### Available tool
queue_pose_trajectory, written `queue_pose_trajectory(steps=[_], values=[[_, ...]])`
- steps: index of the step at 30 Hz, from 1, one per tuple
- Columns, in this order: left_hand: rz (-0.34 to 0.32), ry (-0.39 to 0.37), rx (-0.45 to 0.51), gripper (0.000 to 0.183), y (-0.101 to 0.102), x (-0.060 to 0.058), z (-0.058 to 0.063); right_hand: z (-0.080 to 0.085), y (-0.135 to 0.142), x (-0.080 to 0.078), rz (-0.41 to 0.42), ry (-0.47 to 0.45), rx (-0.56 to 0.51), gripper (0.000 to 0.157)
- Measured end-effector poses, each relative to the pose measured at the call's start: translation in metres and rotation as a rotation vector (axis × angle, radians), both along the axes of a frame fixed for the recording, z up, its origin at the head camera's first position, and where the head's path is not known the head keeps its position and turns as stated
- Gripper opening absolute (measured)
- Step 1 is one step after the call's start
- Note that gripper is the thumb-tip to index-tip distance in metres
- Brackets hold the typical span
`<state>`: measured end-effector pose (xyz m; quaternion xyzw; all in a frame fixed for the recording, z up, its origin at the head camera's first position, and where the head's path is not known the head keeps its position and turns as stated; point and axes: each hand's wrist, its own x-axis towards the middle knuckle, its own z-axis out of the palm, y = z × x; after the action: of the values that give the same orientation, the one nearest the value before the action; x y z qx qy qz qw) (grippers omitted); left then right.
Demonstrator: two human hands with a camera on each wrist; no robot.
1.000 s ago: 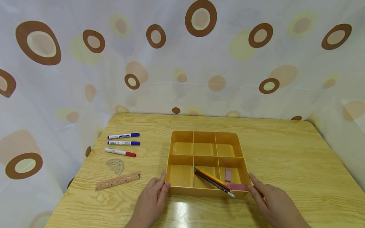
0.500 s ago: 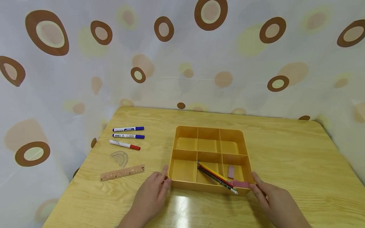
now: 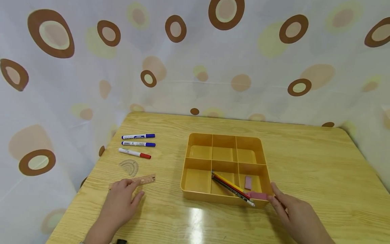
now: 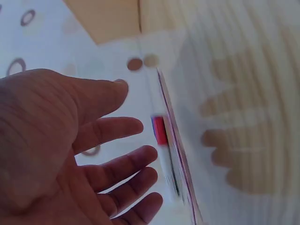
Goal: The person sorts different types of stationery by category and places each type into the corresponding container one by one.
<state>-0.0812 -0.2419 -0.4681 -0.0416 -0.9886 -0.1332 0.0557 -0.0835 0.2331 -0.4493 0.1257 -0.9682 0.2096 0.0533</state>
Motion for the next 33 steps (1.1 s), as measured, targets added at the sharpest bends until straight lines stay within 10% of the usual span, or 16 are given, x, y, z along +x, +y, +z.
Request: queue_pose_trajectory(steps=[16,33], values=[[0.058,-0.166,-0.081,0.046,-0.067,-0.002,-0.007,0.002,0.001,0.000,-0.010,-0.011,-0.007,0.047],[-0.059,-0.037,-0.102,0.017,-0.079,-0.009,-0.008,0.002,0.000,-0.001,-0.037,-0.071,0.024,0.050]])
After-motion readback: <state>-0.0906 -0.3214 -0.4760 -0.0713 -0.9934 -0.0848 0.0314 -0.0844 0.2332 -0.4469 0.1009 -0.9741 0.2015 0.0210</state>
